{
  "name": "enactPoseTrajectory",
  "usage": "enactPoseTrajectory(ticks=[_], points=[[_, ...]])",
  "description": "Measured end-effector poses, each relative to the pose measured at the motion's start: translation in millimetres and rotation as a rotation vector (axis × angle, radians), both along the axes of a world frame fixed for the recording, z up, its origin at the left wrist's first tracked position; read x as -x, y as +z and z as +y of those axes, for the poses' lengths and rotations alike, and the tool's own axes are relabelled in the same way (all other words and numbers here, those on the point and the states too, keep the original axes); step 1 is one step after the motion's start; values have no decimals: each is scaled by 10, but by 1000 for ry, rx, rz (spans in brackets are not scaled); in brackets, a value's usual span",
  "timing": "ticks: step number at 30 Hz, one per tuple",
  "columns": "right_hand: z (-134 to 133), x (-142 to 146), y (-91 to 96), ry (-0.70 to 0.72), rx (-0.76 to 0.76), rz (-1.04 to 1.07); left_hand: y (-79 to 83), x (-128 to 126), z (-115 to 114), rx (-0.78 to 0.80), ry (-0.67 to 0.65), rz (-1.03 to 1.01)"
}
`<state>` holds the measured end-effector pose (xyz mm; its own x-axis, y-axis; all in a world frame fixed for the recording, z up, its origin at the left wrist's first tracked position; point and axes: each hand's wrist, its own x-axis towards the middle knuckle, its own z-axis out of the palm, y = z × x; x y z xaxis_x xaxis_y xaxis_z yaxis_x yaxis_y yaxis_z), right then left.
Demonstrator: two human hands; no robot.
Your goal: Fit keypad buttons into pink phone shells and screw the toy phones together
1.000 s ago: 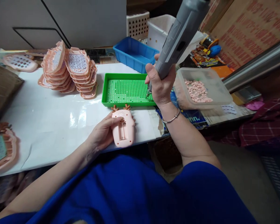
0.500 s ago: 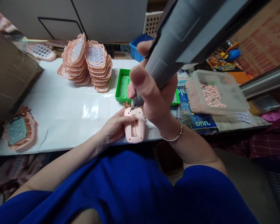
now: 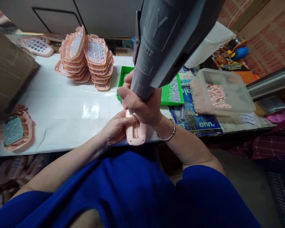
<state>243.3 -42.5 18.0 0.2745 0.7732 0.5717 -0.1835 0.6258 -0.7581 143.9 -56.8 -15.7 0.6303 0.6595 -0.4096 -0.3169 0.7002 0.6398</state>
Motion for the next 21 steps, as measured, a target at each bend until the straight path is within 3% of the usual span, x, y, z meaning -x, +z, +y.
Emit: enactPoseTrajectory(ticks=[4, 8, 11, 14, 18, 21], points=[[-10, -50, -35, 31, -12, -9, 2, -24, 10, -2, -19, 3], [-67, -252, 113, 50, -22, -60, 31, -6, -12, 5, -15, 55], [-64, -520, 237, -206, -94, -104, 68, 136, -92, 26, -73, 114], [23, -821, 191, -453, -80, -114, 73, 345, -206, 83, -233, 90], [142, -1068, -43, -552, 1, -86, 8, 533, -305, 216, -474, 28], [163, -1101, -135, -564, 22, -116, -28, 560, -309, 228, -574, 39]])
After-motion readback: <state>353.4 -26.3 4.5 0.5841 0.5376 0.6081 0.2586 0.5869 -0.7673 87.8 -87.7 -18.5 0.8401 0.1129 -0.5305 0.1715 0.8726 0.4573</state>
